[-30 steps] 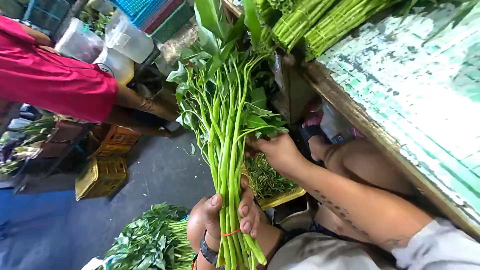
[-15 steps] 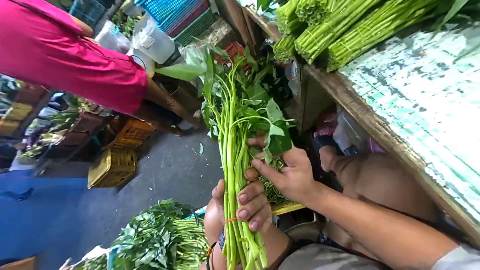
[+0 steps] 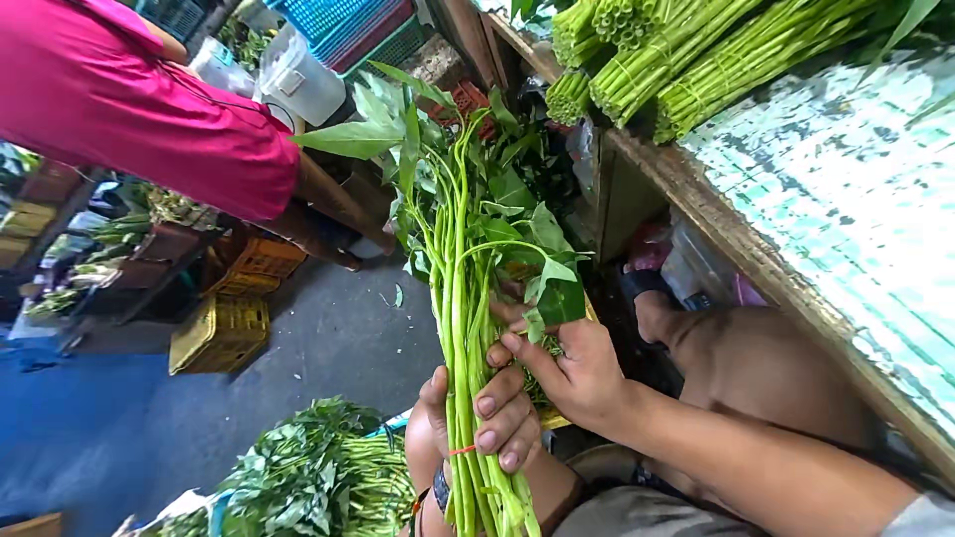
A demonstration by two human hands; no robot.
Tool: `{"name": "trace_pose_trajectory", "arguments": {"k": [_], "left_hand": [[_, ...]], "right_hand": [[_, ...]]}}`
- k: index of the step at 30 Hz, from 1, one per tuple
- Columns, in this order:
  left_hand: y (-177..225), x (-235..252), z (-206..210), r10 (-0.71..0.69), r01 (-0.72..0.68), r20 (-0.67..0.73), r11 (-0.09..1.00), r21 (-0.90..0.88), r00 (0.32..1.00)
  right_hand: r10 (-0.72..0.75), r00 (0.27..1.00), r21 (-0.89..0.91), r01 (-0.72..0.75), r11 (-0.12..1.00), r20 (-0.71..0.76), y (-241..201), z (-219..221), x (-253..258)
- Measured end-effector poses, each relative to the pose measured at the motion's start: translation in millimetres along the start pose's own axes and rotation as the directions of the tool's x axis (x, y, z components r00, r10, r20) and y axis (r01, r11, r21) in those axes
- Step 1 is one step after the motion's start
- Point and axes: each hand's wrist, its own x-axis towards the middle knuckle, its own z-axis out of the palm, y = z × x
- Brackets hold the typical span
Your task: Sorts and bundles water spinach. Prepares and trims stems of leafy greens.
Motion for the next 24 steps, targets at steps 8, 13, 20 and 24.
{"name": "trace_pose_trajectory", "arguments": {"k": [8,13,20,24], "left_hand": [[21.7,-6.6,-3.6,0.121,-0.118,0.037,0.991,-0.065,0.992],[19.7,-26.3,17.1,0.255,-0.123,-0.274,0.899,0.42,0.927],[-8.2,-31.6,-1.8,0.739,0.536,-0.318,-0.069,0.841,0.594],[-13.5,-30.4,-8.7,0.801,0.781,-0.196,-0.444,0.439,0.565]], "right_hand": [[-0.102,0.994,0.095,0.099,0.99,0.027,10.1,-6.4,6.3],[0.657,0.524,-0.683,-0.181,0.707,0.541,6.6,-34.6,36.6],[0.646,0.376,0.057,-0.887,0.459,0.664,-17.7,-24.5,36.7],[0.776,0.386,0.488,-0.865,0.116,0.499,-17.3,12.6,7.3]]}}
